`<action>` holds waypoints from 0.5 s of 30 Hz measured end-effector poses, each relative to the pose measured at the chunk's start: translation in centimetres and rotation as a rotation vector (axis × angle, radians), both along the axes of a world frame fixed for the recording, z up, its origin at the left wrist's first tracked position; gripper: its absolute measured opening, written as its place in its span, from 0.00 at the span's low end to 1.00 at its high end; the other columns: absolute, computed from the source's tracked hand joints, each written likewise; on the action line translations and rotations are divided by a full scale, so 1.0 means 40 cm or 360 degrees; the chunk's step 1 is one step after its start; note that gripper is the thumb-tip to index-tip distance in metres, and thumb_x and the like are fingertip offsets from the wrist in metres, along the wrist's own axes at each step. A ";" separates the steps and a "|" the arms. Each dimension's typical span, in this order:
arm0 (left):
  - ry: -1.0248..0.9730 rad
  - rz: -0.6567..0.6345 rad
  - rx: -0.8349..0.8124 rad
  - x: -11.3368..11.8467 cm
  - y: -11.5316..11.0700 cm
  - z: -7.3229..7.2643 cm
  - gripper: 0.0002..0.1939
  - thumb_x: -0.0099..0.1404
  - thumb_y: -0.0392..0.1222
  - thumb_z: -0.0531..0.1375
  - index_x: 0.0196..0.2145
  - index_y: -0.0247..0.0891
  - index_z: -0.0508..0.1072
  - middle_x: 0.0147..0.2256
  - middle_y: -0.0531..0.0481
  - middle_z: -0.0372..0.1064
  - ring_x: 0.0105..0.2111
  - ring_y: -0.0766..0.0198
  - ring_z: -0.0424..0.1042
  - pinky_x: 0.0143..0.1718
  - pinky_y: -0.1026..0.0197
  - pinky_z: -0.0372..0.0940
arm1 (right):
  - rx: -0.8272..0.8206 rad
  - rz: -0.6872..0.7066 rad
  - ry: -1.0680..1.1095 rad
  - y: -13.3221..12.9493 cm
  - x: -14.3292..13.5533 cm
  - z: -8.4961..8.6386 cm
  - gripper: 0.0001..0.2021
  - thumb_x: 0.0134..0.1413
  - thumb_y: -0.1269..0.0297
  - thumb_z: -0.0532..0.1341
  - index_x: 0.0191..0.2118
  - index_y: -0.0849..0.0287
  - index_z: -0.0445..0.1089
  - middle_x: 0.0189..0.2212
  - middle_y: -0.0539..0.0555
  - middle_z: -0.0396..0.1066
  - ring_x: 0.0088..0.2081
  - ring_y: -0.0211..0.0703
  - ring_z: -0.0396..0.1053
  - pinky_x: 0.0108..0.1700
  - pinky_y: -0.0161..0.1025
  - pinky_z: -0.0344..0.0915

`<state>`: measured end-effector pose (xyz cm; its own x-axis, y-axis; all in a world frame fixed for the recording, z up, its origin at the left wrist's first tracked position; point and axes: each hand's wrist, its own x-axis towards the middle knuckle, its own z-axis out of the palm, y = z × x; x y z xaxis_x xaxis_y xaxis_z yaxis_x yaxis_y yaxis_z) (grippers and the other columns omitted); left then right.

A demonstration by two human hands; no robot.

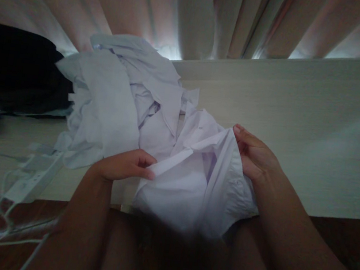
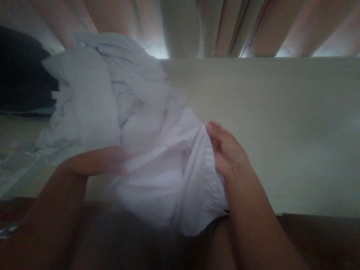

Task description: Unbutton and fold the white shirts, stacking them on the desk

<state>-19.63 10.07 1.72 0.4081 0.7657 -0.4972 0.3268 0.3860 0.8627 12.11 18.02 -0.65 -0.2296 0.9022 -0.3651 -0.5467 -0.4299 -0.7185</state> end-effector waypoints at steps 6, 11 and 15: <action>-0.0188 0.0509 0.0063 0.057 0.003 -0.041 0.09 0.49 0.45 0.73 0.22 0.39 0.79 0.23 0.50 0.75 0.24 0.60 0.72 0.24 0.64 0.65 | 0.0150 0.0143 -0.0251 -0.004 -0.001 -0.015 0.16 0.38 0.69 0.76 0.34 0.56 0.72 0.26 0.45 0.73 0.27 0.34 0.69 0.31 0.32 0.68; -0.0492 0.1186 0.0074 0.160 0.019 -0.068 0.22 0.59 0.61 0.65 0.33 0.37 0.80 0.26 0.45 0.77 0.29 0.55 0.77 0.30 0.58 0.71 | 0.0161 0.0517 -0.0591 -0.008 0.023 -0.020 0.16 0.43 0.59 0.75 0.38 0.60 0.76 0.26 0.50 0.74 0.25 0.34 0.67 0.28 0.33 0.65; -0.0647 0.1361 -0.0307 0.192 0.028 -0.059 0.22 0.62 0.61 0.64 0.36 0.36 0.80 0.28 0.41 0.78 0.34 0.50 0.79 0.34 0.53 0.74 | 0.0305 0.1230 -0.0840 -0.014 0.069 -0.007 0.15 0.51 0.52 0.70 0.32 0.62 0.77 0.25 0.53 0.73 0.25 0.36 0.67 0.28 0.34 0.64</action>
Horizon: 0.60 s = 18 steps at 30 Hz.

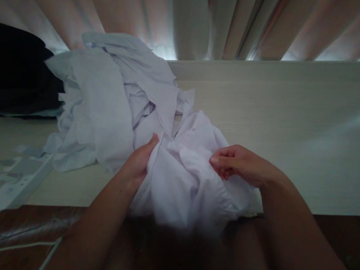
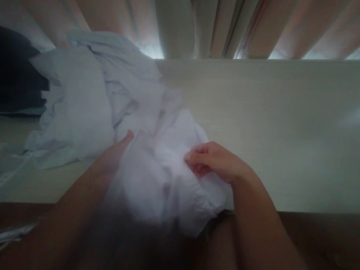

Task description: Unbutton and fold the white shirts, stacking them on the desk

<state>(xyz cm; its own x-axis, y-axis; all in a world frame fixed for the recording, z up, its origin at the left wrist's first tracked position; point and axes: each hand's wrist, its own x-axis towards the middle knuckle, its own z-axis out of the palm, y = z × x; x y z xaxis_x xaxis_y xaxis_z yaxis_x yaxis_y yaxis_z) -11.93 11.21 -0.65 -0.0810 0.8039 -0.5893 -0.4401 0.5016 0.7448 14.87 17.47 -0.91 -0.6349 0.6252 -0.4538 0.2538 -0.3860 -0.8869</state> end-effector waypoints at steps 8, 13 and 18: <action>0.0174 0.0214 -0.0072 0.001 -0.005 0.035 0.18 0.63 0.56 0.62 0.31 0.38 0.78 0.24 0.45 0.75 0.34 0.47 0.79 0.34 0.51 0.74 | 0.0227 0.0373 -0.0026 -0.021 0.011 0.023 0.14 0.48 0.57 0.71 0.23 0.59 0.70 0.19 0.45 0.65 0.22 0.34 0.59 0.26 0.34 0.54; 0.0452 0.0444 0.0339 -0.003 0.005 0.037 0.06 0.58 0.44 0.62 0.28 0.40 0.76 0.21 0.51 0.71 0.31 0.53 0.76 0.32 0.56 0.72 | 0.0143 -0.0880 0.0670 -0.027 -0.040 0.058 0.09 0.46 0.61 0.71 0.33 0.56 0.74 0.28 0.48 0.73 0.27 0.37 0.68 0.31 0.36 0.65; 0.0570 0.0256 0.0698 0.067 0.004 0.015 0.09 0.61 0.47 0.63 0.30 0.39 0.75 0.24 0.54 0.71 0.26 0.64 0.69 0.26 0.65 0.65 | 0.0563 -0.1054 0.0691 -0.047 -0.127 0.035 0.10 0.48 0.59 0.71 0.33 0.54 0.72 0.29 0.48 0.74 0.28 0.38 0.70 0.32 0.36 0.68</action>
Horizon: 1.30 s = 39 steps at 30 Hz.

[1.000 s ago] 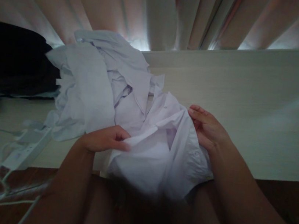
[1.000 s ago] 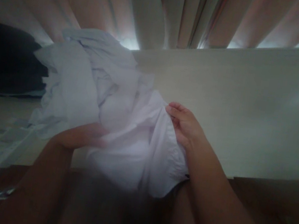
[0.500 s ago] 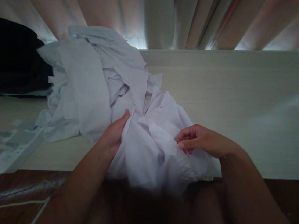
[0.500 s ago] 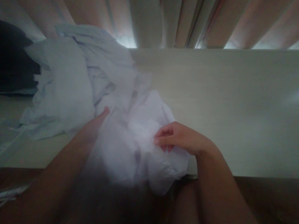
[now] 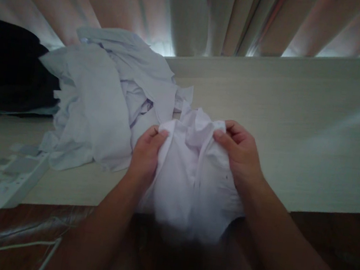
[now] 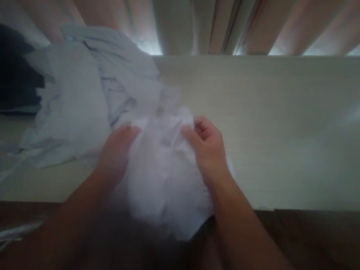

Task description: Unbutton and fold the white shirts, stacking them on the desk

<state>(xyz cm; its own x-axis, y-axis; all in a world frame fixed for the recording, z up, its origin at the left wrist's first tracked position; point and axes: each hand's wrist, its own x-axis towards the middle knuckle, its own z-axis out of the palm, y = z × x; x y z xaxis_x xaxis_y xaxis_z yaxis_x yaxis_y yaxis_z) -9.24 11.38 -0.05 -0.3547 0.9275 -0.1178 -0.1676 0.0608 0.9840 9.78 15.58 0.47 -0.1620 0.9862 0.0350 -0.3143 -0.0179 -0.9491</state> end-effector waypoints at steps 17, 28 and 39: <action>0.0027 0.0001 0.0043 0.047 -0.044 -0.020 0.09 0.65 0.40 0.62 0.27 0.36 0.72 0.25 0.55 0.68 0.26 0.69 0.66 0.28 0.68 0.61 | 0.0605 -0.0110 -0.1103 -0.071 -0.084 -0.065 0.07 0.53 0.68 0.66 0.39 0.58 0.77 0.25 0.47 0.71 0.25 0.36 0.64 0.31 0.35 0.62; 0.0459 0.0082 -0.0006 0.030 -0.040 -0.037 0.11 0.64 0.42 0.63 0.26 0.37 0.71 0.24 0.55 0.66 0.25 0.68 0.63 0.25 0.67 0.58 | 0.0664 -0.0177 -0.1089 -0.080 -0.079 -0.060 0.08 0.54 0.68 0.66 0.41 0.57 0.79 0.32 0.50 0.78 0.29 0.38 0.72 0.34 0.36 0.68; 0.0473 0.0017 0.0089 0.039 -0.054 -0.042 0.10 0.66 0.45 0.63 0.30 0.38 0.75 0.27 0.54 0.71 0.27 0.67 0.67 0.29 0.66 0.61 | 0.0863 -0.0143 -0.1141 -0.081 -0.084 -0.059 0.08 0.54 0.74 0.64 0.38 0.59 0.79 0.30 0.50 0.76 0.30 0.39 0.70 0.36 0.37 0.68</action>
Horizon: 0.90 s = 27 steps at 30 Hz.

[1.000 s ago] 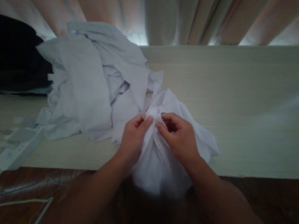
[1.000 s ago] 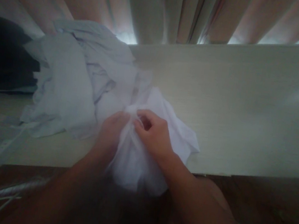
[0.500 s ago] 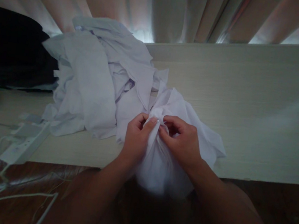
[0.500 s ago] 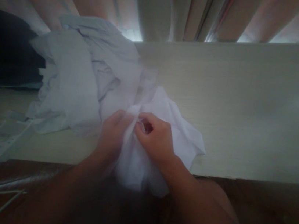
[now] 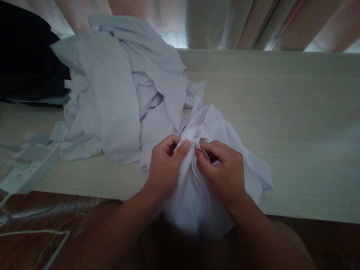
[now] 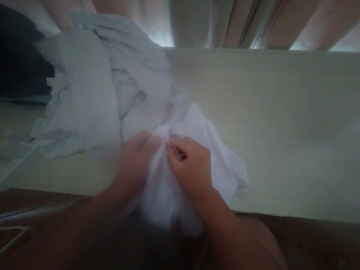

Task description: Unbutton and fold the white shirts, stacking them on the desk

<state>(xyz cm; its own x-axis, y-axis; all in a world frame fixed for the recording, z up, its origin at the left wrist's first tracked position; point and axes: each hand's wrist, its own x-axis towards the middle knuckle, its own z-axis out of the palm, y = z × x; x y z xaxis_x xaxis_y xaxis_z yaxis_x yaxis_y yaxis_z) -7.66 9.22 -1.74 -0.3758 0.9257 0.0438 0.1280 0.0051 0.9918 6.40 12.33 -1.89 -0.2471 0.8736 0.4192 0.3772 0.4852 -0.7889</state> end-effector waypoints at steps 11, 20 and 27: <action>-0.0030 0.0031 -0.0039 -0.009 0.004 0.001 0.10 0.64 0.44 0.63 0.28 0.38 0.74 0.25 0.55 0.69 0.26 0.67 0.64 0.29 0.66 0.60 | -0.0034 -0.0001 -0.0119 -0.005 0.000 -0.006 0.07 0.57 0.67 0.64 0.39 0.54 0.80 0.34 0.52 0.80 0.30 0.43 0.74 0.36 0.40 0.70; 0.0087 0.0023 -0.0023 -0.018 0.006 -0.007 0.11 0.65 0.44 0.62 0.27 0.37 0.72 0.25 0.54 0.67 0.27 0.66 0.62 0.29 0.65 0.59 | 0.0025 0.0199 -0.0238 -0.001 -0.001 0.003 0.07 0.59 0.67 0.62 0.39 0.55 0.78 0.37 0.54 0.79 0.38 0.45 0.75 0.43 0.41 0.69; 0.0091 -0.0035 -0.0060 -0.020 0.004 0.000 0.12 0.65 0.43 0.63 0.26 0.38 0.70 0.24 0.55 0.64 0.26 0.67 0.61 0.26 0.66 0.57 | -0.0107 0.0088 -0.0097 0.002 0.008 0.006 0.09 0.64 0.65 0.59 0.42 0.55 0.79 0.39 0.53 0.81 0.39 0.44 0.77 0.43 0.39 0.70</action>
<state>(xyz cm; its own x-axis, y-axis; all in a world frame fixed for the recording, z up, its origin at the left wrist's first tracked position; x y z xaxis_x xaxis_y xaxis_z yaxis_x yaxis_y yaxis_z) -8.47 9.39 -1.73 -0.3531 0.9351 0.0298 0.1850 0.0385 0.9820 6.71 12.42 -1.65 -0.3189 0.8836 0.3427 0.3993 0.4532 -0.7970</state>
